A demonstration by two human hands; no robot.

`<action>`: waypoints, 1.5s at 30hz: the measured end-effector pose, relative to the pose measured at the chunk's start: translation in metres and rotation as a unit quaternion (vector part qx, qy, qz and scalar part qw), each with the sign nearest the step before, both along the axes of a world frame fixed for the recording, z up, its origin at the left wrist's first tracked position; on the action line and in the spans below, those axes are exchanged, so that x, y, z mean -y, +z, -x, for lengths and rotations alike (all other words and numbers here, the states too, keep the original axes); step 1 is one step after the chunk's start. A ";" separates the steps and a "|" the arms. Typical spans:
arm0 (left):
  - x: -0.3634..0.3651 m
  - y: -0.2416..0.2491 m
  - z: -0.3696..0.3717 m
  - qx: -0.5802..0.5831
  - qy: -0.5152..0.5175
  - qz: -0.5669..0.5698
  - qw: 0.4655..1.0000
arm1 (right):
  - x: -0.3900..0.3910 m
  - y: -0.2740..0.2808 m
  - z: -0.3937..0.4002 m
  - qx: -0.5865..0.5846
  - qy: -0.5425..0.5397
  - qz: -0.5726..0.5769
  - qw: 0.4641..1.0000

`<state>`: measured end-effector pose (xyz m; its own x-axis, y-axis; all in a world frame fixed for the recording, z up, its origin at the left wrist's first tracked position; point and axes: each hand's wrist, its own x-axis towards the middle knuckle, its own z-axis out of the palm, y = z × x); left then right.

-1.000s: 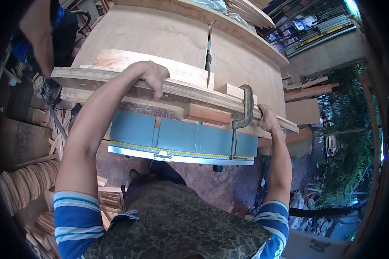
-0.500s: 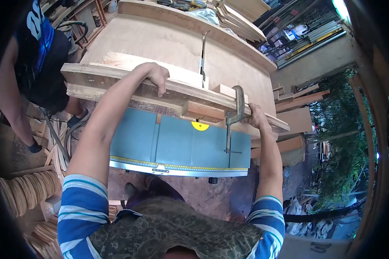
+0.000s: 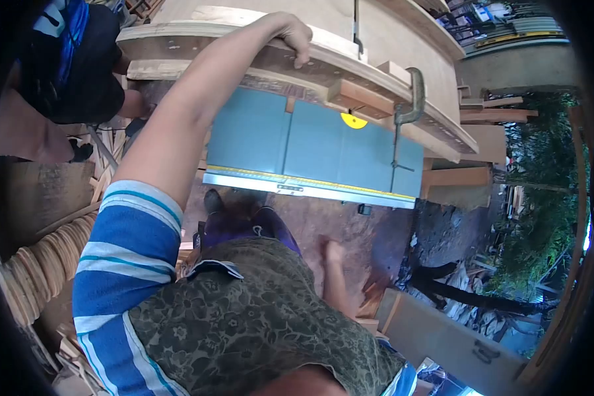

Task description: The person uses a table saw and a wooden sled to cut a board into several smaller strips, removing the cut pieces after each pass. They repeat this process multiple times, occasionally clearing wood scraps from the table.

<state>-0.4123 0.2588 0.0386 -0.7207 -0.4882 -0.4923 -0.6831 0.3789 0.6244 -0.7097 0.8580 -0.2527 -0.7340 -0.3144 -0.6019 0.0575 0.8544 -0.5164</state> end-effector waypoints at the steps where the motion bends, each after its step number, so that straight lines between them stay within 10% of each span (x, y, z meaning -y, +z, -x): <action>1: -0.003 0.006 -0.001 0.006 -0.002 -0.005 1.000 | 0.025 0.025 -0.074 0.220 -0.087 0.122 0.964; 5: -0.011 0.010 -0.003 0.010 0.005 0.038 0.999 | 0.087 -0.029 -0.181 0.442 -0.050 0.195 0.874; 10: 0.002 0.005 0.002 0.029 -0.032 0.007 0.999 | 0.173 -0.089 -0.211 0.417 -0.185 0.243 0.856; 12: -0.004 0.012 0.000 0.037 -0.004 0.059 0.998 | 0.187 -0.138 -0.203 0.511 -0.212 0.346 0.758; 14: 0.000 0.006 0.000 0.045 -0.025 0.037 0.998 | 0.171 -0.068 -0.221 0.448 -0.203 0.339 0.802; 20: -0.001 0.013 -0.002 0.054 -0.016 0.041 0.998 | 0.036 -0.122 -0.146 0.226 0.110 0.112 0.961; 26: -0.010 0.019 -0.004 0.053 -0.017 0.054 0.997 | -0.075 0.015 -0.024 -0.047 -0.048 0.109 0.992; 29: -0.009 0.021 -0.005 0.053 -0.027 0.060 0.996 | -0.094 0.040 0.098 -0.364 -0.018 0.317 0.875; 32: -0.007 0.014 -0.005 0.047 -0.015 0.056 0.997 | 0.004 0.209 0.124 -0.549 0.023 0.275 0.789; 35: 0.002 0.007 -0.003 0.035 -0.018 0.053 0.998 | 0.112 0.297 0.175 -0.534 0.031 0.324 0.780; 39: -0.004 0.012 -0.004 0.063 -0.009 0.068 0.996 | 0.265 0.367 0.199 -0.551 0.315 0.244 0.734; 45: -0.027 0.032 -0.005 0.078 0.037 0.090 0.992 | 0.425 0.327 0.215 -0.538 0.587 0.161 0.583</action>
